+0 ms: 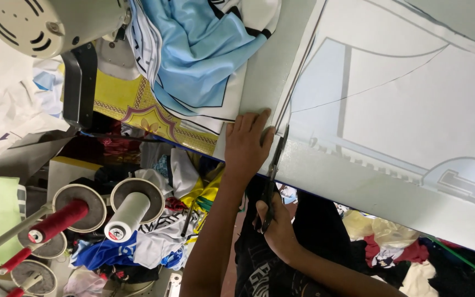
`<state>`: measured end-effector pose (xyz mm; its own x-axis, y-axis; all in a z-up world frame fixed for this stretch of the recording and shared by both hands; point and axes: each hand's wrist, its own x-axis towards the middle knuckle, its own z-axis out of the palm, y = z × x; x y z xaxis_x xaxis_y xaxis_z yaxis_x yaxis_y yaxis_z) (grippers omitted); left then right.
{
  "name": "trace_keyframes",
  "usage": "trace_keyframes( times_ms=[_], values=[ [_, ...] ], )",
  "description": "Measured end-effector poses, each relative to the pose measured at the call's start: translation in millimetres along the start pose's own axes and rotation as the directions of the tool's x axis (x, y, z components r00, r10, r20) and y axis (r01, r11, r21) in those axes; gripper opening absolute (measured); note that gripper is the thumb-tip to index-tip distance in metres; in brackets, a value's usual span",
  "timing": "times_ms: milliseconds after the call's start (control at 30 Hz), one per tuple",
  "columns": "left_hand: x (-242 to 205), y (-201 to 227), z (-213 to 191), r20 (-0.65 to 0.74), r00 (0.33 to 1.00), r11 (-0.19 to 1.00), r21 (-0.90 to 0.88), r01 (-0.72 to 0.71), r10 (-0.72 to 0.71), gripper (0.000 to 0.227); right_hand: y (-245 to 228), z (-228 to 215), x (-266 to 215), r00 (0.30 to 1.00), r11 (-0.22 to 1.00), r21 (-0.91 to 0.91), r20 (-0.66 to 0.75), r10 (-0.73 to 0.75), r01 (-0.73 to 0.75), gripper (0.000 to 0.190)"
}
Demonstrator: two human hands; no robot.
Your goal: The person lays a large piece of white fabric with a printed design onto a table and smooths it out. They then use a pair of scissors to cut the fabric along a pre-drawn pattern line, separating a shaped piece from the main sheet.
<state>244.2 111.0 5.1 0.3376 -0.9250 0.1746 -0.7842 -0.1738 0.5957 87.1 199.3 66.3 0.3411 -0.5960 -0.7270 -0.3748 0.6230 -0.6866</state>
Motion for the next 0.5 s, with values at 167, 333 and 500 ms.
trace_keyframes(
  times_ms=[167, 333, 500],
  values=[
    [1, 1, -2, -0.007, 1.0, 1.0, 0.008, -0.016, 0.016, 0.037, 2, -2, -2, 1.0, 0.999, 0.048, -0.006, -0.009, 0.01, 0.04],
    [1, 1, -3, 0.006, 1.0, 0.999, 0.042, -0.006, 0.006, 0.037, -3, -4, 2, 0.999, 0.998, -0.024, 0.003, 0.054, -0.054, 0.053],
    [1, -1, -2, 0.001, 1.0, 0.999, 0.039, -0.015, 0.014, 0.037, -15, -7, 8, 0.999, 0.996, -0.09, -0.034, 0.001, -0.004, 0.053]
  ],
)
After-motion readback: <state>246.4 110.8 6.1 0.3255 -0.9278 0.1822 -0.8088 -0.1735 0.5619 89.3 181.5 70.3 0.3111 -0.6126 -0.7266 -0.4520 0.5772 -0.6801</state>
